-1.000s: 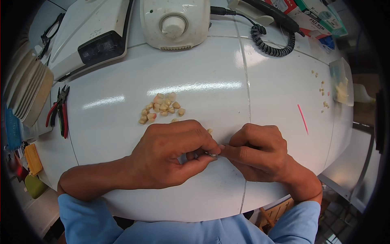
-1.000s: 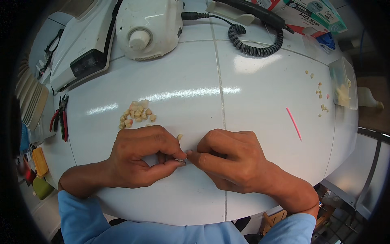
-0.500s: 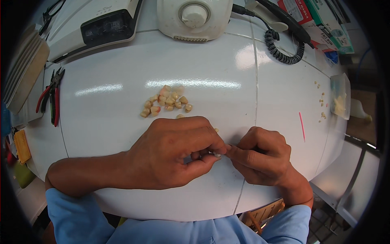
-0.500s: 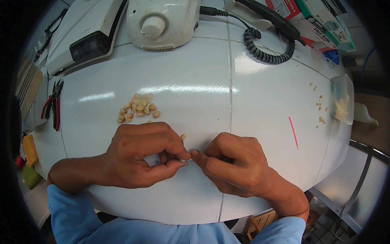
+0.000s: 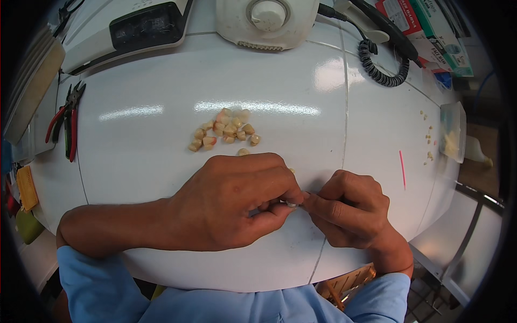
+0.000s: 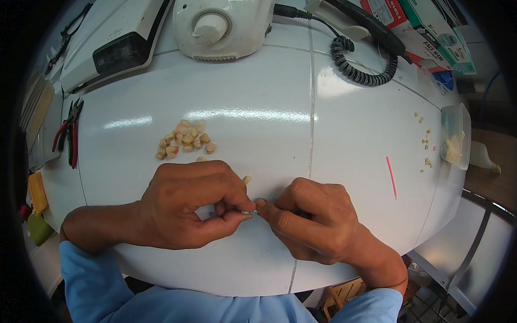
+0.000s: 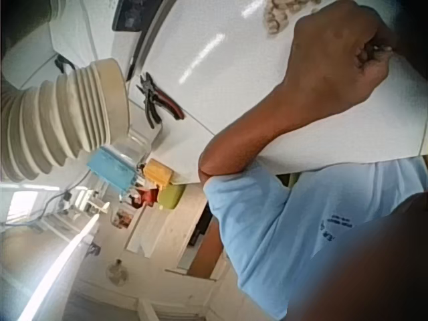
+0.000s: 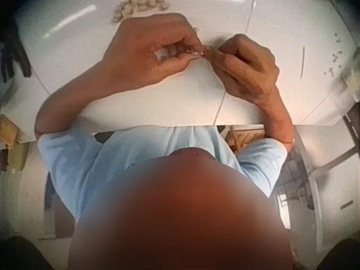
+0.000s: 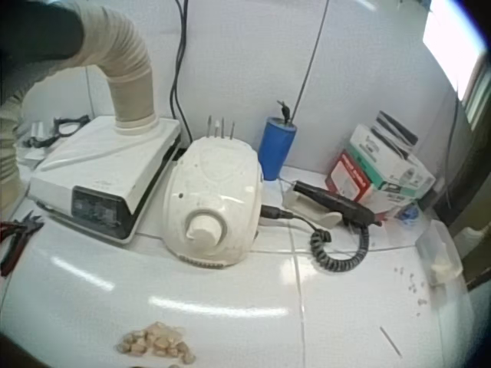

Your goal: Polishing a dental prosthesis using a hand tool and a small pick.

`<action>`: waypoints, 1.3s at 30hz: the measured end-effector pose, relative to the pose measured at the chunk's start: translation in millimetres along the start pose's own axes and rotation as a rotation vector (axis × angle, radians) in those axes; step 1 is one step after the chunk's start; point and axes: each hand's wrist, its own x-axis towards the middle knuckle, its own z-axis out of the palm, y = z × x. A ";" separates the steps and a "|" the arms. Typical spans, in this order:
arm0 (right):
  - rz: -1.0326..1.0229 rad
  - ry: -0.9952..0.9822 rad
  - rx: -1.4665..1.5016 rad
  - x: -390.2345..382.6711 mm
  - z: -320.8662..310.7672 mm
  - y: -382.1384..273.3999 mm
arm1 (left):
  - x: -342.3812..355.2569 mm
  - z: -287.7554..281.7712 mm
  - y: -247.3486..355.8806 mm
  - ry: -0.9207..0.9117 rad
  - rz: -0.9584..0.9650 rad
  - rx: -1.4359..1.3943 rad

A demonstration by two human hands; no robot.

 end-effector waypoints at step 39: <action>0.084 -0.057 0.032 1.4 -1.8 -3.2 | -2.5 3.4 -5.6 0.026 0.062 0.012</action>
